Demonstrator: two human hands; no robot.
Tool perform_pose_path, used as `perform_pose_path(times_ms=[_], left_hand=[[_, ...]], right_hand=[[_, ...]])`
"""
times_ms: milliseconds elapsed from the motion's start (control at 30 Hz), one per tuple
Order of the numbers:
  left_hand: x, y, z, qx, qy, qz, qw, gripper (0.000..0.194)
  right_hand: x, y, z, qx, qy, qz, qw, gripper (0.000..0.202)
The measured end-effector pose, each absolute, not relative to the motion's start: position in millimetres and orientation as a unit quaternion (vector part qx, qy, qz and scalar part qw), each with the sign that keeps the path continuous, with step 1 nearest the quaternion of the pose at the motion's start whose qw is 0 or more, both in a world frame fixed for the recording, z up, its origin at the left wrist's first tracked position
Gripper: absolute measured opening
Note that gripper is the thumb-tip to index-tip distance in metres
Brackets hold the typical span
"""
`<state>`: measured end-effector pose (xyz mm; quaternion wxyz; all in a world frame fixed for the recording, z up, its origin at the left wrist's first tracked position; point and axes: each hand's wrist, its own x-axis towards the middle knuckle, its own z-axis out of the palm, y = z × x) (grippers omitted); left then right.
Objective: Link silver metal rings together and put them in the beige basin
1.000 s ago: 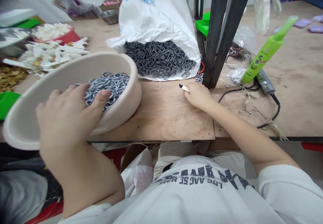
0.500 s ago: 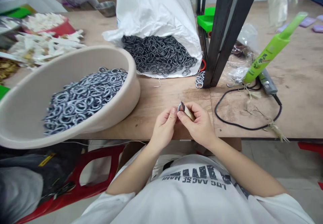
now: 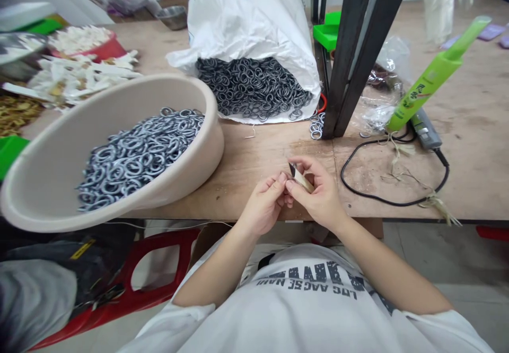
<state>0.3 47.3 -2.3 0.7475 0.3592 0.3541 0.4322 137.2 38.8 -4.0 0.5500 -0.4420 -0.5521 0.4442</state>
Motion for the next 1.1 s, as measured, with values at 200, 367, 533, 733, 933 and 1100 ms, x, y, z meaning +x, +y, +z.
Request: perform_pose_path(times_ms=[200,367,533,733,933,1100], left_hand=[[-6.5,56.5,-8.2,0.472,0.416,0.406,0.663,0.041],[-22.8,71.8,-8.1,0.75,0.529,0.319,0.236,0.023],[-13.1,82.0,-6.4,0.84,0.478,0.203,0.155,0.03],[-3.1,75.5,-3.4,0.797,0.469,0.29,0.247,0.03],[10.1,59.9,-4.3,0.593,0.419,0.429,0.537,0.033],[16.5,56.1,-4.2,0.417,0.39,0.444,0.69,0.034]], right_hand=[[153.0,50.5,-10.2,-0.477,-0.616,0.335,0.53,0.015],[176.2,66.0,-17.2,-0.566,-0.608,0.255,0.495,0.02],[189.7,70.1,-17.7,-0.648,-0.67,0.1,0.347,0.028],[194.5,72.4,-17.3,-0.652,-0.683,0.15,0.291,0.024],[176.6,60.3,-3.0,-0.509,-0.55,0.467,0.469,0.03],[167.0,52.6,-4.4,-0.468,-0.535,0.499,0.496,0.031]])
